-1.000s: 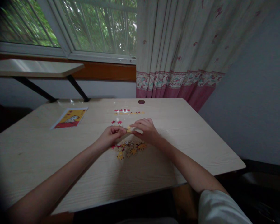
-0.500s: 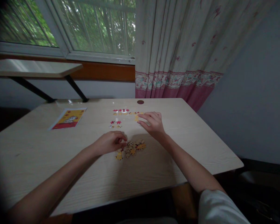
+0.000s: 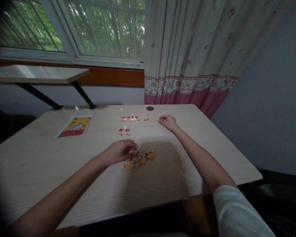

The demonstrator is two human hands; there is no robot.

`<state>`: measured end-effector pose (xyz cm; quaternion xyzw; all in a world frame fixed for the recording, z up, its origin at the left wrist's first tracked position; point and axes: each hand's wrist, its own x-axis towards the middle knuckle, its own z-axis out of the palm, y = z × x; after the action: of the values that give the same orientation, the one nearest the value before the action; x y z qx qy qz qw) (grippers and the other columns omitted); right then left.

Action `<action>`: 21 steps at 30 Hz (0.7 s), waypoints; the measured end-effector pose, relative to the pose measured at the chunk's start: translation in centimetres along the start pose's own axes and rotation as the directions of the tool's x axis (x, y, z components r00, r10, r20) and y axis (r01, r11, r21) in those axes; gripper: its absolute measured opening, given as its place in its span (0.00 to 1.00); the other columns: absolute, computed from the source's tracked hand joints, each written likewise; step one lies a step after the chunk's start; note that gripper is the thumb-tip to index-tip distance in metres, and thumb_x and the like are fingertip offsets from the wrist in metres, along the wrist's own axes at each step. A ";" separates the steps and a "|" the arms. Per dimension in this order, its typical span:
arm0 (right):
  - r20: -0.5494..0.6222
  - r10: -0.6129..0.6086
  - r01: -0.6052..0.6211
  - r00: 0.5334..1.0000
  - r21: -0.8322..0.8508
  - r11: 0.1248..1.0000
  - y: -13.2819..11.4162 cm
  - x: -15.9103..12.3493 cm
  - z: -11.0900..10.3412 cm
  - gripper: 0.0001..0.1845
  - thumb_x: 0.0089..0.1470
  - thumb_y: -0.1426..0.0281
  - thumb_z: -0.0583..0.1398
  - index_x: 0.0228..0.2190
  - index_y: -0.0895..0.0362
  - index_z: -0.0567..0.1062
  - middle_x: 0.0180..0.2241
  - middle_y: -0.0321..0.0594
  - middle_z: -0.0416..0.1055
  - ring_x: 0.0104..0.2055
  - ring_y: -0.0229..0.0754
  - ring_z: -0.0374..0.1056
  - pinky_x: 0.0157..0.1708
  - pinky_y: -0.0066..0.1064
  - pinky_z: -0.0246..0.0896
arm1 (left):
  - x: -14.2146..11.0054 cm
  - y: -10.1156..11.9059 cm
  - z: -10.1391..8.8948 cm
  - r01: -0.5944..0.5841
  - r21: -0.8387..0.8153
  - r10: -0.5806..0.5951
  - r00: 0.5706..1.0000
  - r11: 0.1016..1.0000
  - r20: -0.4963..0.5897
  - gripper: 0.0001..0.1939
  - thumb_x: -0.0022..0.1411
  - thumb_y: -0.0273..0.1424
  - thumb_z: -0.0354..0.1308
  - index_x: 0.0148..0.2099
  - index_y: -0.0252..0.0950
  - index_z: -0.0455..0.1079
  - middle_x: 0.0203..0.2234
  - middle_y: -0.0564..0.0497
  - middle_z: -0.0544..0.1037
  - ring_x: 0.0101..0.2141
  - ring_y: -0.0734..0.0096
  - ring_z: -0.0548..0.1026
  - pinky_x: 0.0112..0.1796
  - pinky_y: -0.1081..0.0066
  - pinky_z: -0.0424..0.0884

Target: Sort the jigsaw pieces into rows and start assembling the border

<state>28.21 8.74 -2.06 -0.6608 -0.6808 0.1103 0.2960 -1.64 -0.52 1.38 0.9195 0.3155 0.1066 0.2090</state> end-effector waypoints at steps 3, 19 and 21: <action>0.059 0.021 -0.019 0.998 -0.031 0.999 0.5 0.8 0.3 0.15 0.48 0.63 0.60 0.38 0.56 0.77 0.36 0.42 0.75 0.37 0.41 0.68 0.39 0.34 0.59 | -0.1 0.4 -0.2 0.025 -0.002 -0.025 1.000 1.000 -0.003 0.08 0.54 0.32 0.56 0.37 0.36 0.70 0.28 0.51 0.71 0.29 0.70 0.68 0.30 0.73 0.62; 0.082 -0.038 0.049 0.996 -0.133 0.990 -2.3 -0.7 -0.3 0.19 0.46 0.62 0.62 0.42 0.54 0.74 0.44 0.45 0.70 0.47 0.49 0.64 0.47 0.43 0.55 | 0.4 0.2 0.7 0.076 -0.420 -0.103 0.994 0.904 -0.041 0.02 0.52 0.28 0.55 0.29 0.33 0.67 0.21 0.55 0.69 0.20 0.79 0.61 0.22 0.78 0.55; 0.053 -0.143 0.149 0.988 -0.136 0.979 -3.7 -2.2 -0.3 0.17 0.49 0.63 0.60 0.41 0.54 0.74 0.43 0.45 0.70 0.47 0.47 0.64 0.46 0.42 0.55 | 0.6 0.1 0.7 0.099 -0.573 -0.160 0.986 0.813 -0.057 0.05 0.52 0.30 0.56 0.28 0.33 0.67 0.18 0.56 0.68 0.18 0.81 0.58 0.20 0.78 0.52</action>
<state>25.20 6.14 -0.44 -0.6255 -0.7398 0.0546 0.2418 -0.91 -0.48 0.87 0.7851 0.3413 0.2283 0.4637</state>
